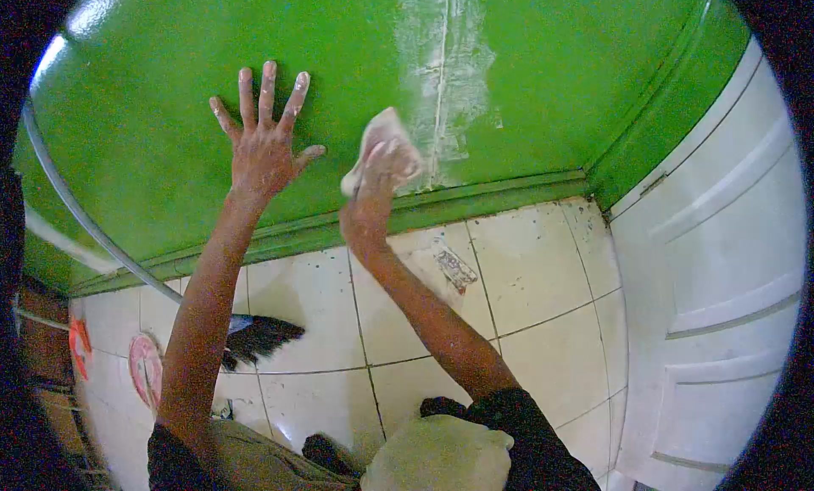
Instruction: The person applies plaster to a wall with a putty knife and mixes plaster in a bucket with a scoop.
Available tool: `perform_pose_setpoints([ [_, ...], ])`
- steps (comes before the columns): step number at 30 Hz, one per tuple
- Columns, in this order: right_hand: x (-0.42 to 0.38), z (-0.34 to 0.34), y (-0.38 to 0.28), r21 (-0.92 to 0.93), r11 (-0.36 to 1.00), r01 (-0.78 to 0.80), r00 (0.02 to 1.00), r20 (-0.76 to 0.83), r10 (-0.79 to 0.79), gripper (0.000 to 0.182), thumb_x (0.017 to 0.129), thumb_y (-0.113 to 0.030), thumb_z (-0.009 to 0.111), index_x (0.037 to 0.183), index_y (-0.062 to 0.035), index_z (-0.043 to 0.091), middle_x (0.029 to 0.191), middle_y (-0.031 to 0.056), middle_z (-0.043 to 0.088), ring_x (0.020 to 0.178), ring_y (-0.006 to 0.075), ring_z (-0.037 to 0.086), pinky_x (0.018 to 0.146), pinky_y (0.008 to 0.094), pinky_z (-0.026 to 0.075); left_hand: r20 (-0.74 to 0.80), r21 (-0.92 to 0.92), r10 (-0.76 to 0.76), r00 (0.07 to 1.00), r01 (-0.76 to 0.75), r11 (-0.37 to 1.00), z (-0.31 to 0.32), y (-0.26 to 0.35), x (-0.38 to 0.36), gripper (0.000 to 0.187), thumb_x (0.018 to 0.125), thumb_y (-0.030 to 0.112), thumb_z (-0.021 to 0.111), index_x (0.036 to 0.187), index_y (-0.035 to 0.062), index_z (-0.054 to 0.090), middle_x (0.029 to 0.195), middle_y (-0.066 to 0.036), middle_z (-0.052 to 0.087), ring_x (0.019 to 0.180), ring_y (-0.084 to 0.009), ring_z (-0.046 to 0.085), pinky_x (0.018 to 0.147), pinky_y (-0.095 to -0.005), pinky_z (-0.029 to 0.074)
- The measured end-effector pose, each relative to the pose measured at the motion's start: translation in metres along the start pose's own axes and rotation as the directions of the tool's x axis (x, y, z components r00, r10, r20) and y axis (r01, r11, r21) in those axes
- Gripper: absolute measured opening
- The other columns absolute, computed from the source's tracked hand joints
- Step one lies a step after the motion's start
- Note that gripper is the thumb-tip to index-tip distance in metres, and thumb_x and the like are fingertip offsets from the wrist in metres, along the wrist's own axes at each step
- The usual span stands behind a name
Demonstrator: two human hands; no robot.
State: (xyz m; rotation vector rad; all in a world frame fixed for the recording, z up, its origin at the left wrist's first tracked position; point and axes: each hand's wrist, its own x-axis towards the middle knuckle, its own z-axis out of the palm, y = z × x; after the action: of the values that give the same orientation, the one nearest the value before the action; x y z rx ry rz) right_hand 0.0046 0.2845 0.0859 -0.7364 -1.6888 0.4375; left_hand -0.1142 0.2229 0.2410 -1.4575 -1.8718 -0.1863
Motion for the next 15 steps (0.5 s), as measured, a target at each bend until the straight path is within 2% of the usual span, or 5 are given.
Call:
perform_pose_setpoints([
  [2,-0.005,-0.009,-0.013,0.069,0.997,0.020,0.995,0.094,-0.027,0.074,0.077,0.015,0.041,0.147,0.0087,0.018,0.154,0.0245,0.022,0.144,0.0349,0.019,0.118,0.0428,0.012,-0.008,-0.018,-0.003,1.000,0.003,1.000,0.000,-0.001,-0.001,0.109,0.063,0.059,0.077,0.151,0.0381,0.016,0.160,-0.008,0.005,0.146,-0.0377,0.003,0.106,-0.0744,-0.002],
  [8,0.026,-0.052,0.003,0.537,0.834,0.126,0.981,-0.194,-0.023,0.076,0.074,0.018,0.036,0.147,0.0073,0.019,0.154,0.0226,0.023,0.143,0.0331,0.021,0.118,0.0428,0.013,-0.019,0.012,0.015,1.000,-0.015,1.000,-0.001,-0.002,-0.003,0.111,0.061,0.059,0.078,0.151,0.0357,0.019,0.160,-0.010,0.007,0.146,-0.0390,0.004,0.106,-0.0741,-0.001],
  [11,0.042,-0.034,0.034,0.439,0.894,0.088,0.927,-0.364,0.087,0.075,0.075,0.017,0.036,0.147,0.0072,0.020,0.153,0.0221,0.026,0.142,0.0320,0.025,0.117,0.0431,0.016,-0.020,0.015,0.016,1.000,-0.015,1.000,-0.001,-0.002,-0.002,0.110,0.061,0.059,0.078,0.151,0.0362,0.019,0.160,-0.010,0.008,0.146,-0.0388,0.005,0.106,-0.0739,0.000],
  [13,0.019,-0.024,0.025,-0.039,0.999,0.026,0.999,-0.024,-0.027,0.076,0.074,0.018,0.037,0.147,0.0058,0.021,0.151,0.0224,0.029,0.142,0.0324,0.026,0.117,0.0437,0.020,-0.018,0.006,0.011,1.000,-0.011,1.000,-0.002,0.000,-0.001,0.110,0.061,0.059,0.078,0.151,0.0364,0.018,0.160,-0.010,0.008,0.146,-0.0388,0.005,0.107,-0.0738,0.000],
  [15,-0.002,-0.032,0.011,0.027,0.994,0.108,0.994,0.024,-0.108,0.077,0.073,0.019,0.037,0.147,0.0046,0.023,0.151,0.0225,0.031,0.141,0.0329,0.028,0.116,0.0436,0.021,-0.002,0.003,-0.003,1.000,0.003,1.000,-0.002,0.000,-0.001,0.110,0.061,0.058,0.078,0.151,0.0366,0.018,0.160,-0.010,0.008,0.146,-0.0386,0.005,0.107,-0.0737,0.000],
])
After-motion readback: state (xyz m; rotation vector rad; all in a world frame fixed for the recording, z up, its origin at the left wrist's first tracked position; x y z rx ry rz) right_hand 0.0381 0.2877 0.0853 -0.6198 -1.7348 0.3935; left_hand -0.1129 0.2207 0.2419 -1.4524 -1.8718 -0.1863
